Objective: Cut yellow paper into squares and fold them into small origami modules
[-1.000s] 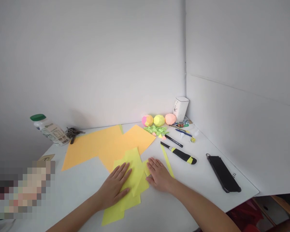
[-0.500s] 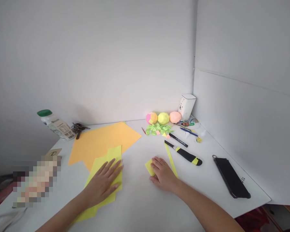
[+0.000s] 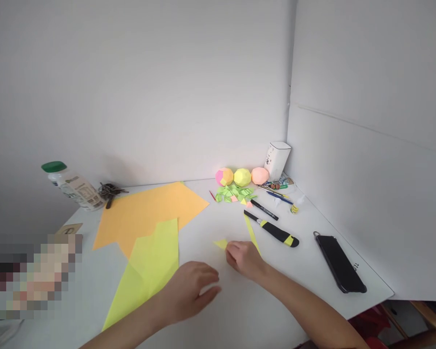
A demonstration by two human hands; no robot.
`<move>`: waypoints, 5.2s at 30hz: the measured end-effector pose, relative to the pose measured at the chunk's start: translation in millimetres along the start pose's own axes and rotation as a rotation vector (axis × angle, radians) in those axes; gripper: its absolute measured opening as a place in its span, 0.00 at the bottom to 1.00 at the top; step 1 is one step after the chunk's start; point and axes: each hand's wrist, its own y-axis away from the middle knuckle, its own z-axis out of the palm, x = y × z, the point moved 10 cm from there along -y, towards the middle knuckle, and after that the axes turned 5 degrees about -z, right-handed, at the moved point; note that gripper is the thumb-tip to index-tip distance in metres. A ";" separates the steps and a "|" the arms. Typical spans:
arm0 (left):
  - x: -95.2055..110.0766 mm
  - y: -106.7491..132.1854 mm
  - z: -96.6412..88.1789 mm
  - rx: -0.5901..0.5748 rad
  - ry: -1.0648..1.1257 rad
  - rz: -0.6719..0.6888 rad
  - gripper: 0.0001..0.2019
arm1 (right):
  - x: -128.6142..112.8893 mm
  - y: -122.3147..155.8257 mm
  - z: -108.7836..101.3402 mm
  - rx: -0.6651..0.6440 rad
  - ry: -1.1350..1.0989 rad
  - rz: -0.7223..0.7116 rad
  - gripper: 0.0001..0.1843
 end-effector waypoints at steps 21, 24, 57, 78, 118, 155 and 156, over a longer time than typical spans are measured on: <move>-92.8 14.5 -20.9 0.299 0.974 -0.642 0.23 | -59.6 -39.0 -41.9 0.161 -0.296 -0.181 0.14; -92.5 15.9 -18.0 0.298 1.023 -0.677 0.24 | -69.8 -39.4 -27.8 0.074 -0.126 -0.264 0.19; -55.1 1.8 -13.2 0.055 1.347 -0.431 0.19 | -66.1 -33.5 -25.0 -0.355 -0.576 -0.014 0.13; -79.3 -5.3 79.8 -0.224 1.140 -0.616 0.27 | 52.8 -15.9 78.1 -0.653 -0.722 0.388 0.20; -80.1 -7.5 76.9 -0.223 1.206 -0.630 0.27 | 55.0 -17.2 77.9 -0.654 -0.768 0.409 0.19; -81.7 -7.0 80.2 -0.239 1.216 -0.626 0.25 | 54.0 -16.8 77.0 -0.652 -0.773 0.408 0.20; -81.8 -7.1 80.4 -0.238 1.216 -0.623 0.25 | 54.2 -16.5 77.2 -0.652 -0.773 0.410 0.20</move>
